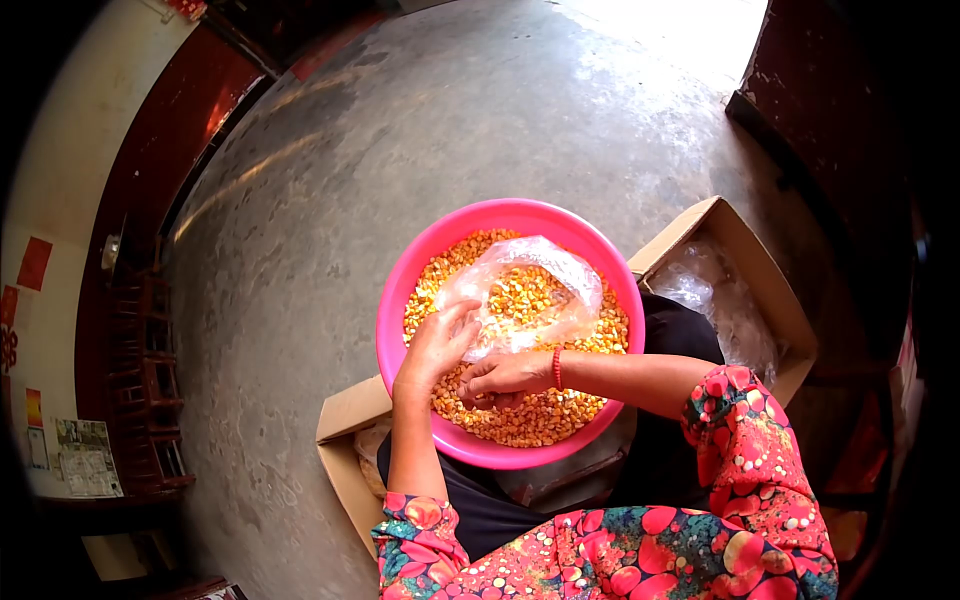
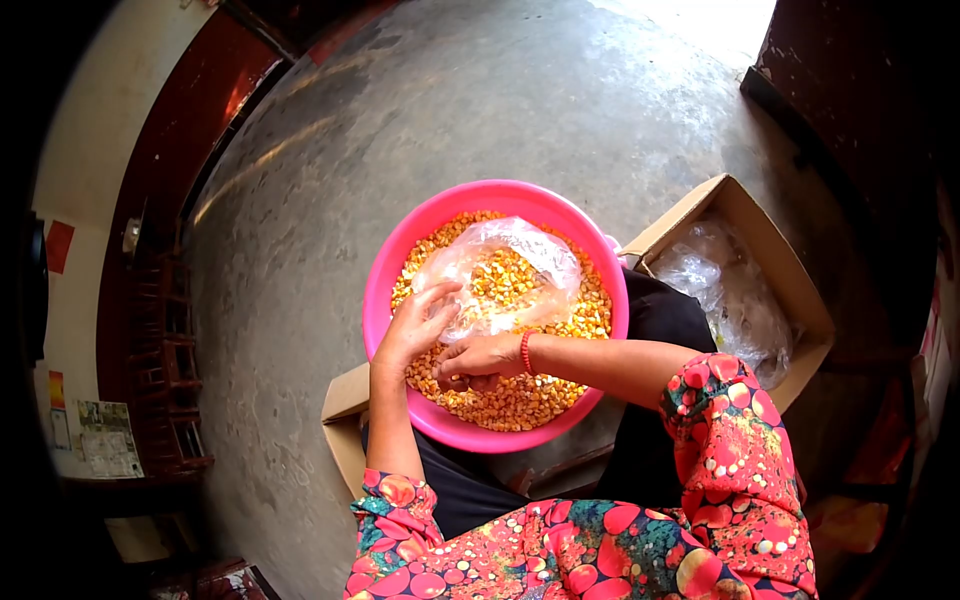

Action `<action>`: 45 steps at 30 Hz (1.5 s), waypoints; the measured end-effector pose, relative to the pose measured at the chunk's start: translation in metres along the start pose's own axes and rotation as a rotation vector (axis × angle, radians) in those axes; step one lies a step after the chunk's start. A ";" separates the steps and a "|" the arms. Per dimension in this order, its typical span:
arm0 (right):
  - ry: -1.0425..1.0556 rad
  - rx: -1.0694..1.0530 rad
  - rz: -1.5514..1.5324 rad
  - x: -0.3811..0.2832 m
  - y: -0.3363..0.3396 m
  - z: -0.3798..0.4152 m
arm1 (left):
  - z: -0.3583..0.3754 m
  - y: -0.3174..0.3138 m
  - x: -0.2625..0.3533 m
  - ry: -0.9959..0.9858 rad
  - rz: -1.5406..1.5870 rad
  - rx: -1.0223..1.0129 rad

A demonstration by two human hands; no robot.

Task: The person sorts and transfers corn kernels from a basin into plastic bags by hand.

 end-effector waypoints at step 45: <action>0.358 0.475 1.569 -0.044 0.054 0.061 | -0.001 0.002 -0.012 -0.101 -0.045 0.083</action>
Point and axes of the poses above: each hand's wrist, its own z-axis away from the middle knuckle, its own y-axis out of the back of the hand, x = y × z, the point moved 2 cm from there along -z, towards the middle knuckle, and after that the axes turned 1 degree about -y, right-handed, at the moved point
